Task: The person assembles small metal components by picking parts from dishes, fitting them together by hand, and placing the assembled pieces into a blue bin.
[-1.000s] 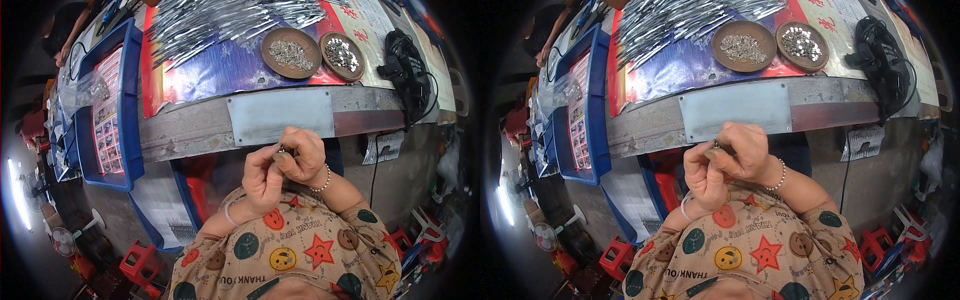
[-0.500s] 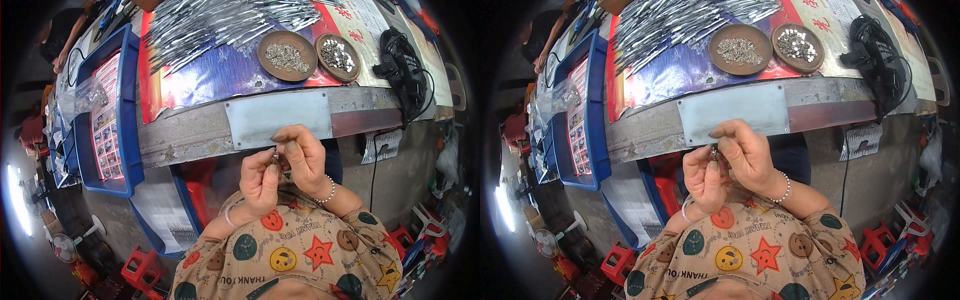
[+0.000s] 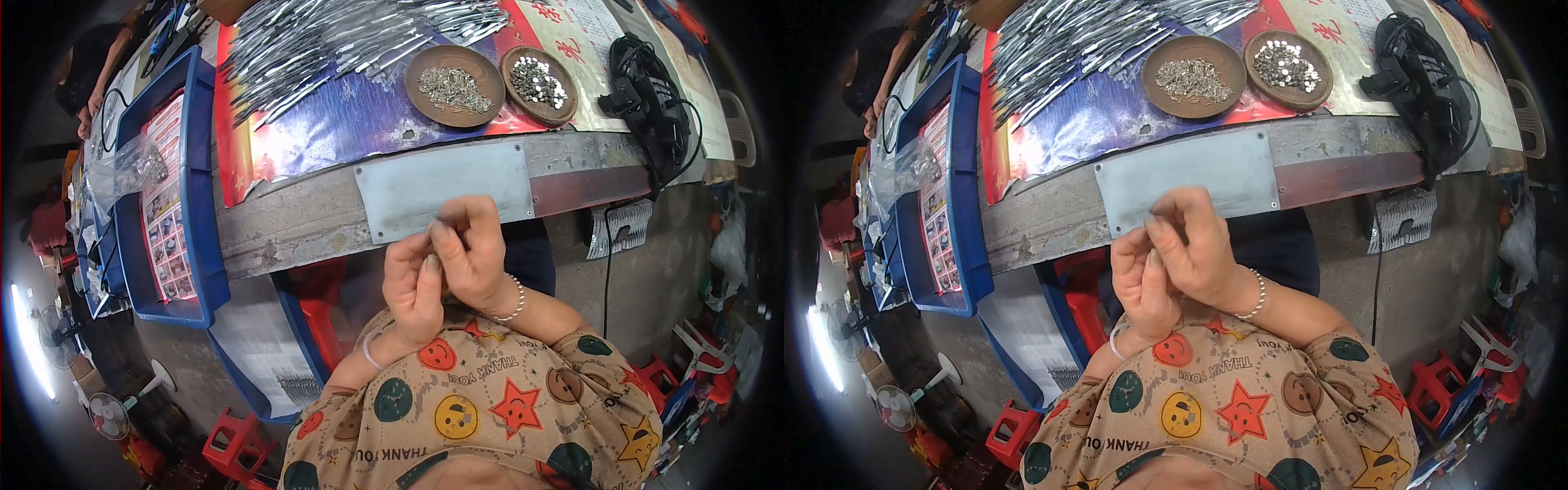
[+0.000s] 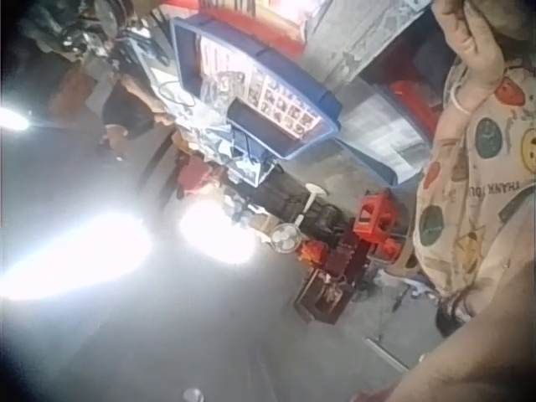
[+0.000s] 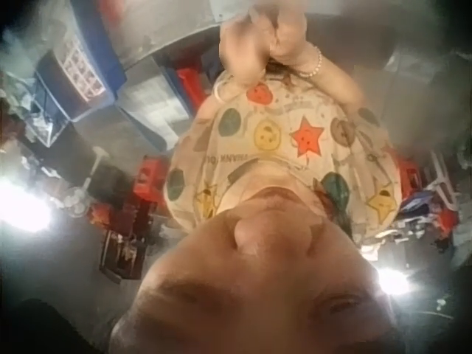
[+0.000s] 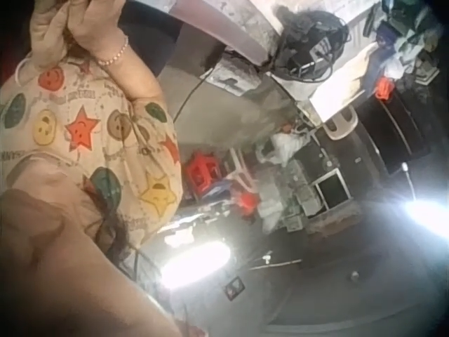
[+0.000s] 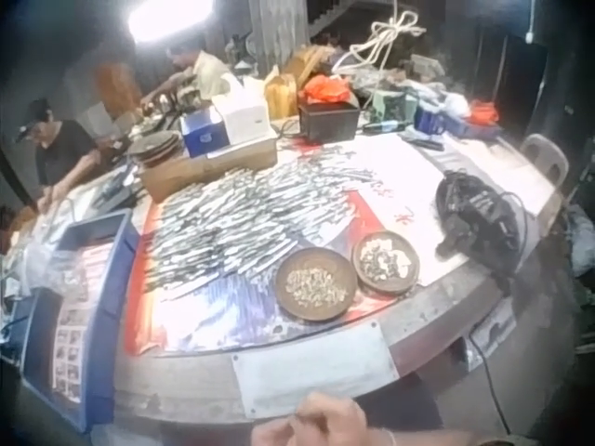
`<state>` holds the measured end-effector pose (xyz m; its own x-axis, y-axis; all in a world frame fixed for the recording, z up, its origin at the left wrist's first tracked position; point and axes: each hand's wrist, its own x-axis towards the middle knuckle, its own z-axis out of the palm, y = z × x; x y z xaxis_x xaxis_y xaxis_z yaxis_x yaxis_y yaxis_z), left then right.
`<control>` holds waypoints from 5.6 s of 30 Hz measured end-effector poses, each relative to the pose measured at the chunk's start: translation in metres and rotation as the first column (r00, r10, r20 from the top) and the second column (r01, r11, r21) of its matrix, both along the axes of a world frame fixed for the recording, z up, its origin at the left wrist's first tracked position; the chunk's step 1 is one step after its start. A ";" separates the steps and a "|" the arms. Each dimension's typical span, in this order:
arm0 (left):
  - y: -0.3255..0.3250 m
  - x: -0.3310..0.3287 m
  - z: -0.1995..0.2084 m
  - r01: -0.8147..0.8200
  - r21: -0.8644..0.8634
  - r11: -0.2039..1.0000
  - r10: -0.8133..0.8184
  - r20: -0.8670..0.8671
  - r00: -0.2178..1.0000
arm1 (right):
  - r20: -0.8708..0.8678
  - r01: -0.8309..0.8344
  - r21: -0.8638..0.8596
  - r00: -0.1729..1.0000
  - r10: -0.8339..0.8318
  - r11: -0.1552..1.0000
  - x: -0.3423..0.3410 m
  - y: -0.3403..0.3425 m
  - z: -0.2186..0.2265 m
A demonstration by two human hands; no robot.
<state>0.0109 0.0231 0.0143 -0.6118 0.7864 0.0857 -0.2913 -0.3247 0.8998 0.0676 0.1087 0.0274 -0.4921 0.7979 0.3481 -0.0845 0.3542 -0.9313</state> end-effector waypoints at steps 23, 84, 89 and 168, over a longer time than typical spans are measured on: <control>-0.005 0.001 -0.004 -0.044 0.017 0.999 0.045 -0.048 0.998 | 0.119 -0.099 0.007 0.988 0.098 0.995 0.014 0.005 0.011; -0.008 -0.012 -0.006 -0.014 -0.040 0.999 0.007 -0.163 0.987 | 0.213 -0.101 -0.131 0.969 0.127 0.986 0.005 -0.005 0.015; -0.014 -0.011 -0.004 -0.018 0.029 0.999 0.023 -0.173 0.985 | 0.146 -0.158 0.011 0.977 0.155 0.987 0.004 -0.001 0.013; -0.074 -0.043 -0.023 0.122 -0.057 0.991 -0.122 -0.007 0.992 | 0.039 -0.305 -0.373 0.938 0.343 0.876 0.004 -0.017 0.008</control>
<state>-0.0318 -0.0505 -0.0089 -0.5103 0.8588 0.0447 -0.3166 -0.2359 0.9188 0.0720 0.0916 0.0359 -0.7616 0.6480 0.0058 -0.0359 -0.0333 -0.9988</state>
